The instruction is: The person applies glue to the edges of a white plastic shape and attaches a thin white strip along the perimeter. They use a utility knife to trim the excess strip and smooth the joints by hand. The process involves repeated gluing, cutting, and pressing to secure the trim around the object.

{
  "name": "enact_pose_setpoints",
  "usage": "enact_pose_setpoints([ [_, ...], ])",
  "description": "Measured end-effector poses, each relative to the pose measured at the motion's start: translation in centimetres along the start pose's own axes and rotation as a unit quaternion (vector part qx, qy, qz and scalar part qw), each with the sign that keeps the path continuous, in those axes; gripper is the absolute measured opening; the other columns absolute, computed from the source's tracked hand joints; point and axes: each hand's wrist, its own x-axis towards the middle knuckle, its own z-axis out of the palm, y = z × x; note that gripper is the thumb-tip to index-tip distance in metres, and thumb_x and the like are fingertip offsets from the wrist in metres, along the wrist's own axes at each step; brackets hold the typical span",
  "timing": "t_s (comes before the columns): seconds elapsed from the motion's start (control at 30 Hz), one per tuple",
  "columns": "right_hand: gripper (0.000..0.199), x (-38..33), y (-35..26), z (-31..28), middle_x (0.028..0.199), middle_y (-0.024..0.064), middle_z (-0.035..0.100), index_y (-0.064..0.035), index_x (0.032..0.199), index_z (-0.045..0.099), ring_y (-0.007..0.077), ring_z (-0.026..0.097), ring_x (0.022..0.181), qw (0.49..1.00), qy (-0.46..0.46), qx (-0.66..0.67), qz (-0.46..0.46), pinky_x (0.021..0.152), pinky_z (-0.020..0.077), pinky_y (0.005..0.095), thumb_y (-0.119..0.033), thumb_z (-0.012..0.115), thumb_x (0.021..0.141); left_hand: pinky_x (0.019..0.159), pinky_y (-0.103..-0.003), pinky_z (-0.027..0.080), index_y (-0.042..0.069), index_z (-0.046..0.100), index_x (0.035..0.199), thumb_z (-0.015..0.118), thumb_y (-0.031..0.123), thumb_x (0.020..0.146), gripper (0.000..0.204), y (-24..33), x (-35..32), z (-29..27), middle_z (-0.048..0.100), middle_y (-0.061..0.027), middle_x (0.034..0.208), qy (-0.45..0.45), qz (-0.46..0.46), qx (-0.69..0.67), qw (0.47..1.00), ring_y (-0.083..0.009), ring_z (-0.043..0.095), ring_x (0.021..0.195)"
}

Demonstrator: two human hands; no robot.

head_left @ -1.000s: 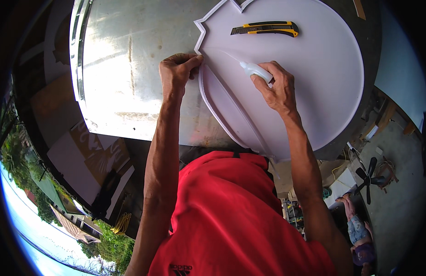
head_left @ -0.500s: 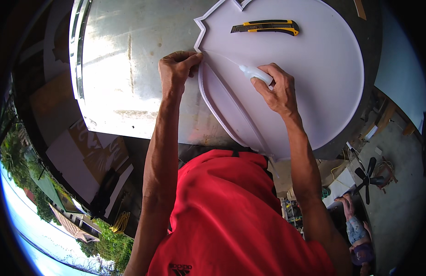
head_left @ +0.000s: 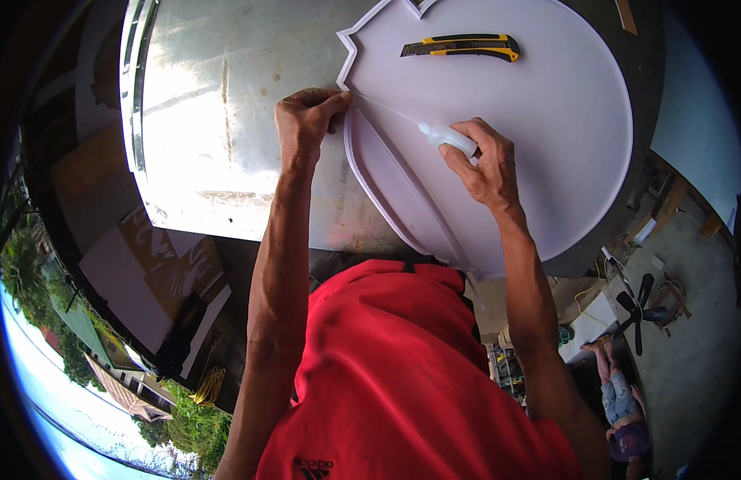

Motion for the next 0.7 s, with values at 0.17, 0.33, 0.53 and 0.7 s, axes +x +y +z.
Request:
enact_pose_setpoints([
  [0.17, 0.020, -0.4, -0.2, 0.0, 0.087, 0.0146, 0.069, 0.0021, 0.096, 0.068, 0.0288, 0.068, 0.072, 1.000, 0.001, -0.001, 0.011, 0.065, 0.0545, 0.0395, -0.014, 0.071, 0.085, 0.052, -0.026, 0.046, -0.004, 0.079, 0.086, 0.084, 0.009, 0.079, 0.016, -0.2, 0.1, -0.1, 0.073, -0.0088, 0.070, 0.000, 0.002, 0.000, 1.000, -0.0124, 0.063, 0.057],
  [0.33, 0.021, -0.7, -0.1, 0.0, 0.087, 0.0140, 0.069, 0.0016, 0.096, 0.068, 0.0284, 0.068, 0.073, 1.000, 0.003, 0.001, 0.021, 0.066, 0.0541, 0.0399, -0.016, 0.071, 0.085, 0.052, -0.026, 0.046, -0.004, 0.079, 0.086, 0.085, 0.009, 0.078, 0.016, 0.0, 0.1, 0.0, 0.073, -0.0089, 0.070, 0.000, 0.001, 0.003, 1.000, -0.0123, 0.063, 0.057],
  [0.53, 0.022, -1.0, 0.0, 0.1, 0.089, 0.0139, 0.070, 0.0011, 0.097, 0.068, 0.0274, 0.068, 0.075, 0.999, 0.008, 0.003, 0.035, 0.066, 0.0539, 0.0390, -0.017, 0.072, 0.085, 0.052, -0.026, 0.046, -0.004, 0.079, 0.087, 0.085, 0.010, 0.078, 0.017, -0.2, 0.1, -0.1, 0.073, -0.0089, 0.070, 0.002, 0.002, 0.005, 1.000, -0.0124, 0.063, 0.058],
  [0.7, 0.023, -1.1, 0.0, 0.1, 0.089, 0.0132, 0.070, 0.0007, 0.096, 0.069, 0.0259, 0.068, 0.075, 0.999, 0.018, 0.009, 0.045, 0.066, 0.0540, 0.0380, -0.018, 0.073, 0.084, 0.053, -0.027, 0.047, -0.004, 0.079, 0.087, 0.085, 0.011, 0.077, 0.018, -0.3, 0.3, -0.2, 0.073, -0.0091, 0.071, -0.003, -0.006, 0.009, 1.000, -0.0129, 0.064, 0.059],
])
